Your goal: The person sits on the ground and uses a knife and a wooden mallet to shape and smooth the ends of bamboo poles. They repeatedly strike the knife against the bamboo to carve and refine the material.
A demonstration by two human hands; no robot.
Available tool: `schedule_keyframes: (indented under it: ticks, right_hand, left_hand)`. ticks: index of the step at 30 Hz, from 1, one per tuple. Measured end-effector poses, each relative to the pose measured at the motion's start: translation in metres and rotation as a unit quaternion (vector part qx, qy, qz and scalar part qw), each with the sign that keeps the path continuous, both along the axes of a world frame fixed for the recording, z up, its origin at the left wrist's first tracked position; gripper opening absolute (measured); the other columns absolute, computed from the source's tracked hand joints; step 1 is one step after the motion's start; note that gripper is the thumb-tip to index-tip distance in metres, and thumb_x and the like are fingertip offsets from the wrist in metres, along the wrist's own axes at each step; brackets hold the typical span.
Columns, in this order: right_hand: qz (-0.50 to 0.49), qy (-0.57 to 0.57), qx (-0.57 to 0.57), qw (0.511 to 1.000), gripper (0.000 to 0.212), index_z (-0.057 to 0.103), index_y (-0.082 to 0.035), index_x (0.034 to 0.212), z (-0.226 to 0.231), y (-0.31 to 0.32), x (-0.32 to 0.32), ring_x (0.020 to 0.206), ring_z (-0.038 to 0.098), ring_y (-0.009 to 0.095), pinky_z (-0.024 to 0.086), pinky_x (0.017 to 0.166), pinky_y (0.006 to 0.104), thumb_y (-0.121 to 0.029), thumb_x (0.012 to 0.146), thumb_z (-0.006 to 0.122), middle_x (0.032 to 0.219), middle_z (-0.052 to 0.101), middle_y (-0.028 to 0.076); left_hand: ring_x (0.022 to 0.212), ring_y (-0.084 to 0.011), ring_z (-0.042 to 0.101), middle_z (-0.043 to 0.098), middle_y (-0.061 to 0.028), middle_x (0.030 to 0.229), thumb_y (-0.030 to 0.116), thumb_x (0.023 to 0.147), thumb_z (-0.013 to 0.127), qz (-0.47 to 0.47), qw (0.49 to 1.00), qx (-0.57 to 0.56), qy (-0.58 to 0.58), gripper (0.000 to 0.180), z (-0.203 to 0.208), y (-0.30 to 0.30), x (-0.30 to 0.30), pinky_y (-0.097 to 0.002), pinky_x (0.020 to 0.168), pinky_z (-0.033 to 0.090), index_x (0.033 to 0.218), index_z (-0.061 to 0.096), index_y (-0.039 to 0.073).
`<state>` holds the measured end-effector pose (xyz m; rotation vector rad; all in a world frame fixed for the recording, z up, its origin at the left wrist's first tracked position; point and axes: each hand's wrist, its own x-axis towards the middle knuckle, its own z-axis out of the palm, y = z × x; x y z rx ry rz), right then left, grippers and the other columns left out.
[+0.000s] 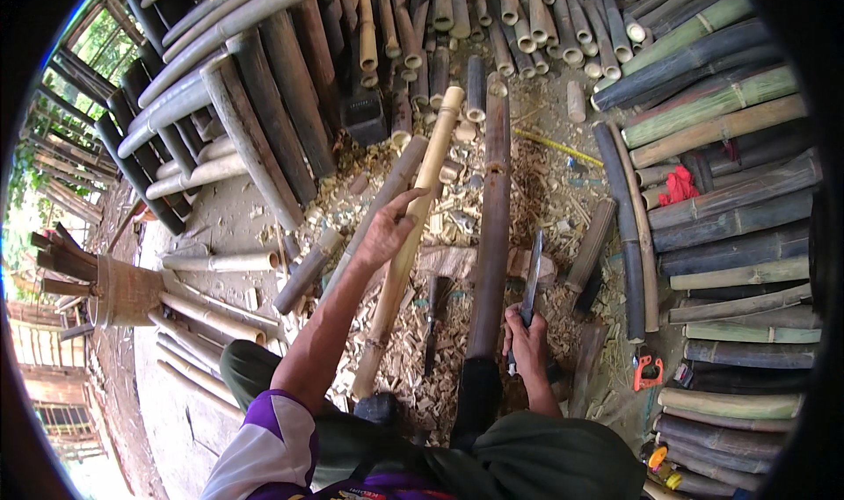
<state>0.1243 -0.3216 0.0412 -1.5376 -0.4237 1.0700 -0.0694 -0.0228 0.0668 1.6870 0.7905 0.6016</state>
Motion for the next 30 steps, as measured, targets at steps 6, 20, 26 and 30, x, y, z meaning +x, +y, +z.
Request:
schedule_keyframes:
  ticks: [6, 20, 26, 30]
  right_hand:
    - [-0.026, 0.012, -0.001, 1.0, 0.025, 0.058, -0.006, 0.105, 0.004, 0.006, -0.001, 0.042, 0.047, 0.011, 0.042, 0.038, 0.0289, -0.03, 0.103, 0.063, 0.064, 0.05, 0.0]
    - [-0.078, 0.215, 0.108, 0.968, 0.015, 0.057, -0.005, 0.111, 0.072, 0.027, 0.005, 0.051, 0.055, 0.016, 0.048, 0.045, 0.0314, -0.012, 0.098, 0.057, 0.071, 0.057, 0.006]
    - [0.034, 0.005, 0.052, 0.998, 0.022, 0.064, -0.003, 0.115, 0.049, 0.008, 0.008, 0.056, 0.052, 0.012, 0.045, 0.05, 0.029, -0.011, 0.095, 0.064, 0.074, 0.056, 0.002]
    - [0.053, -0.112, -0.02, 0.992, 0.041, 0.065, -0.008, 0.13, 0.043, -0.005, 0.019, 0.064, 0.05, 0.008, 0.042, 0.053, 0.0241, -0.006, 0.09, 0.075, 0.083, 0.064, 0.0]
  left_hand:
    - [0.082, -0.0226, 0.071, 0.069, -0.0244, 0.12, 0.005, 0.092, 0.057, -0.025, 0.843, -0.423, -0.331, 0.067, 0.065, 0.034, 0.023, -0.0317, 0.075, 0.064, 0.157, 0.041, 0.01]
    - [0.078, -0.0177, 0.068, 0.066, -0.0087, 0.092, 0.013, 0.092, 0.064, 0.19, 0.91, -0.056, -0.363, 0.024, 0.157, 0.005, 0.04, -0.0337, 0.063, 0.059, 0.112, 0.062, 0.0]
    - [0.073, -0.0159, 0.067, 0.07, -0.0063, 0.084, 0.006, 0.077, 0.07, 0.136, 0.946, -0.034, -0.291, 0.019, 0.163, -0.091, 0.13, -0.0302, 0.064, 0.056, 0.095, 0.066, 0.003]
    - [0.085, -0.0368, 0.068, 0.064, -0.0154, 0.091, 0.009, 0.061, 0.088, 0.044, 0.947, 0.144, -0.283, 0.055, 0.169, -0.19, 0.171, -0.0496, 0.071, 0.055, 0.105, 0.055, 0.005]
